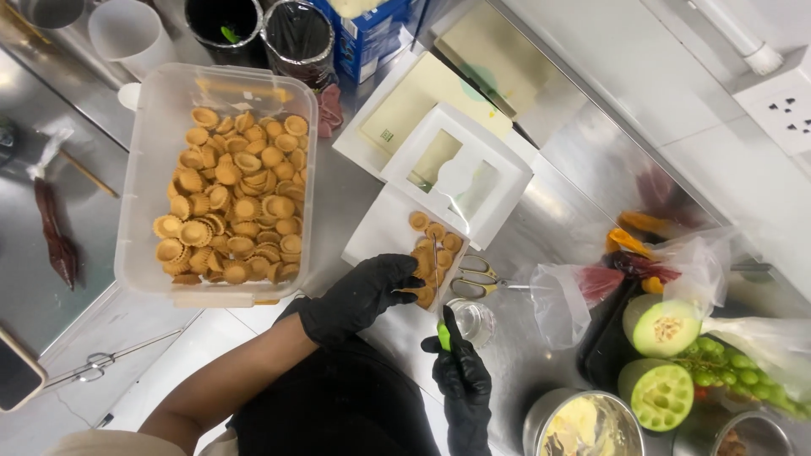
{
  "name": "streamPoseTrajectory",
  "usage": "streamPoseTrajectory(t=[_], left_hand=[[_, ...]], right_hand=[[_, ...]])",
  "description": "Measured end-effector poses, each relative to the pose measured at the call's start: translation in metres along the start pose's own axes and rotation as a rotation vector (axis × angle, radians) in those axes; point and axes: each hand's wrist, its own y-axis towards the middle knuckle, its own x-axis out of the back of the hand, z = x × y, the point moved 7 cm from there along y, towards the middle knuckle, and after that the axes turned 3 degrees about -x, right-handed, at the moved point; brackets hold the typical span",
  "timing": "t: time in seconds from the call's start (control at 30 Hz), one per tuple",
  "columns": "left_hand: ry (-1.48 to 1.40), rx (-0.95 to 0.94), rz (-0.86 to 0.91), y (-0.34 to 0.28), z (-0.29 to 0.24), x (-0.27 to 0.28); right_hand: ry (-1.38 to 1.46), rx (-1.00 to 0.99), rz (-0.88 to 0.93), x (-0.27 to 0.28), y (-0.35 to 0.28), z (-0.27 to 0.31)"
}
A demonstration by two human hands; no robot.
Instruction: The person fills tart shells with a cream using a spatula and places them into a cardboard box.
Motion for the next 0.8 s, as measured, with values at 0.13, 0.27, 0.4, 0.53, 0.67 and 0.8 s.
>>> streamPoseTrajectory(t=[0.13, 0.27, 0.4, 0.53, 0.67, 0.8], left_hand=[[0.163, -0.039, -0.013, -0.006, -0.001, -0.013], [0.105, -0.146, 0.066, 0.005, 0.003, -0.002], [0.221, -0.189, 0.109, -0.016, -0.018, -0.029], [0.454, -0.265, 0.107, -0.018, -0.026, -0.033], [0.494, -0.282, 0.066, -0.013, -0.032, -0.029], [0.527, -0.335, 0.039, -0.013, -0.045, -0.026]], right_hand=[[-0.721, 0.280, -0.100, -0.002, -0.008, 0.003], [-1.251, 0.383, -0.166, -0.030, -0.017, 0.018], [-0.043, -0.183, -0.275, 0.041, -0.009, -0.034], [0.144, -0.356, -0.264, 0.035, 0.000, -0.042], [0.190, -0.386, -0.145, 0.054, 0.002, -0.054], [-0.003, -0.506, -0.270, 0.094, -0.003, -0.069]])
